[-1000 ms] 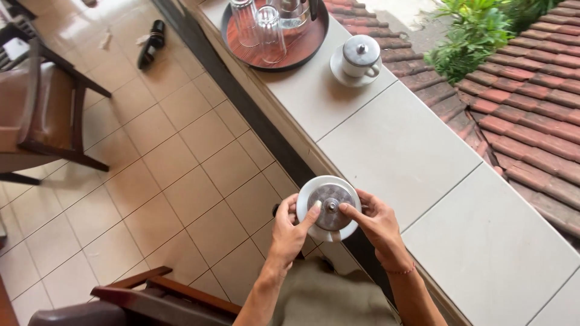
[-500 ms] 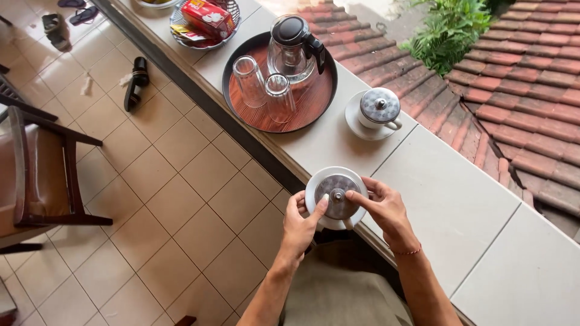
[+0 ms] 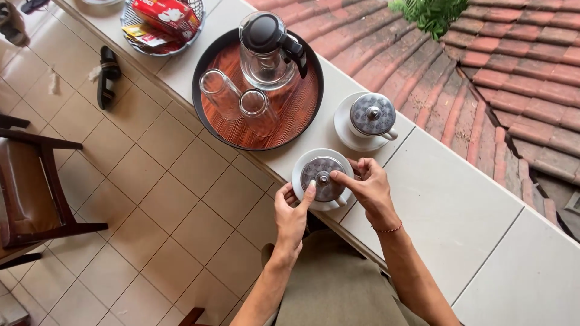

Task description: Moving and arranging traditional tea pots and saucers between a table and a ledge on an outdoor balcony.

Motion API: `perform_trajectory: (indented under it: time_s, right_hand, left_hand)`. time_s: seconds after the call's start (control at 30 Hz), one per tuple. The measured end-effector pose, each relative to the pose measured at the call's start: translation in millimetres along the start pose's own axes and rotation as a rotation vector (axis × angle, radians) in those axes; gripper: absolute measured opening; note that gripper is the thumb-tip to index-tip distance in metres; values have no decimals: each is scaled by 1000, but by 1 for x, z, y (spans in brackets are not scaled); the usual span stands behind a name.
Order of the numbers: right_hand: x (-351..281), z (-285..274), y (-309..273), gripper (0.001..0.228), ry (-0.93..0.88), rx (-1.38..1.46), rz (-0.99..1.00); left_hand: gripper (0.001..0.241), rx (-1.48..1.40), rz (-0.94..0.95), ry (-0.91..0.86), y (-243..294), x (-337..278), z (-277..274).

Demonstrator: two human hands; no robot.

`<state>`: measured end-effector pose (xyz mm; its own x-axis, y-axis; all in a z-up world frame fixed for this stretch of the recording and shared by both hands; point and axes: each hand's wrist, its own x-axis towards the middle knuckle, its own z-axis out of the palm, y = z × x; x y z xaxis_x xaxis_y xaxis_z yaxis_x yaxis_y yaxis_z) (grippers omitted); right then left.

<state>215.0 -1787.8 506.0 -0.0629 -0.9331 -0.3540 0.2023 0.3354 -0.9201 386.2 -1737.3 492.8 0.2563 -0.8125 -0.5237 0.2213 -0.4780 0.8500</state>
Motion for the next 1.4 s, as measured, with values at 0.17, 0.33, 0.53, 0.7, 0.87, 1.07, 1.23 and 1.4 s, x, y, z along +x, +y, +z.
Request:
perform_trajectory:
  time_s: [0.17,0.33,0.53,0.7,0.87,1.07,1.23,1.4]
  right_hand:
    - [12,-1,-10,39,-42,43,38]
    - [20,-3,-10,39,-44,67,75]
    - [24,-4,-13,40,-42,0,58]
    - [25,-6,-13,38,-40,-18,50]
    - [25,-5,-12,38,-47,0,50]
    - [26,-8,-4,37,-47,2,43]
    - [23,-10,2,36,-41,-36,16]
    - [18,-13,6,31,31,-110,42]
  left_hand:
    - [80,7,-11,15,6,6,4]
    - [81,11,-27,19,7,12,6]
    - [82,5,-33,-10,13,16,8]
    - [85,21,-53,-33,13,16,8]
    - [87,24,-35,-35,11,18,8]
    - [92,14,-64,-66,13,21,6]
    - [95,-8,-76,-81,11,18,6]
    - [97,-31,-66,-111,14,15,3]
